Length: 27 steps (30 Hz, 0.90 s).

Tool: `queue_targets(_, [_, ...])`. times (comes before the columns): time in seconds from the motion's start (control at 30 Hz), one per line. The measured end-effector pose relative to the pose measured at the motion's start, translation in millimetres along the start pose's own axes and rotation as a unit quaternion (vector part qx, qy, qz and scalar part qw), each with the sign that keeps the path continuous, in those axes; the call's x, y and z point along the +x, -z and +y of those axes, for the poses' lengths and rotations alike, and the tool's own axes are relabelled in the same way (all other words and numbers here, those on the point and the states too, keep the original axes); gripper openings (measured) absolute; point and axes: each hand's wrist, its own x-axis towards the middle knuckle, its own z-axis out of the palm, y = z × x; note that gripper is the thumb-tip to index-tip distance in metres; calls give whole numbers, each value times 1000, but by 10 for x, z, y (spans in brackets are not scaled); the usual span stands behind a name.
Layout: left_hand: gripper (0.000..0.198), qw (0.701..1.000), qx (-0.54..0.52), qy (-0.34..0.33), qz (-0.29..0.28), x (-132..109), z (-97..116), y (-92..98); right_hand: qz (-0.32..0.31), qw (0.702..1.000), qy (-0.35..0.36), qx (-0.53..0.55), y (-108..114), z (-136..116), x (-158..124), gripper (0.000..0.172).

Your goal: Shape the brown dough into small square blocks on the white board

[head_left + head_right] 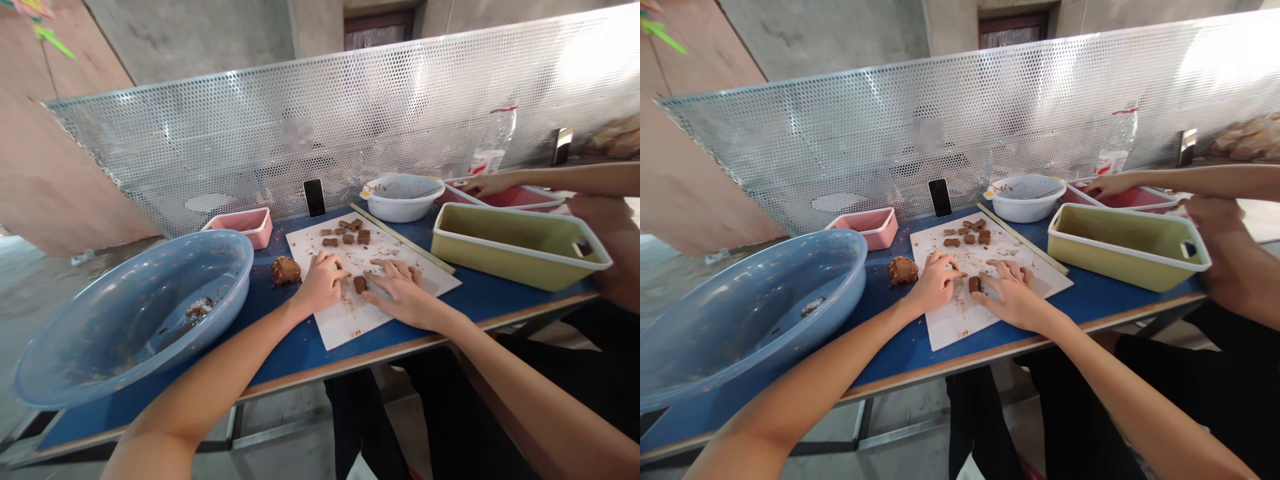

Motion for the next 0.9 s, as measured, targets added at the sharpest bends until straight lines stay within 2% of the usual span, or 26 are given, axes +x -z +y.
queue_targets(0.13, [48, 998, -3, 35, 47, -3, -35, -45, -12, 999, 45, -3, 114, 11, -22, 69])
queue_targets(0.23, [46, 998, -9, 34, 50, -4, -64, -73, -41, 995, 93, 4, 235, 36, -35, 58])
queue_targets(0.33, [45, 998, -12, 30, 50, -3, -74, -85, -60, 991, 116, -2, 302, 84, 8, 56])
queue_targets(0.5, [44, 998, -15, 32, 58, -4, -76, -88, -68, 991, 118, -14, 337, 160, 120, 59])
queue_targets(0.73, [44, 997, -22, 30, 64, -15, -116, -115, -71, 959, 274, -20, 416, 332, 243, 51])
queue_targets(0.9, [44, 997, -22, 41, 61, -11, -120, -110, -59, 951, 300, -43, 376, 432, 454, 50])
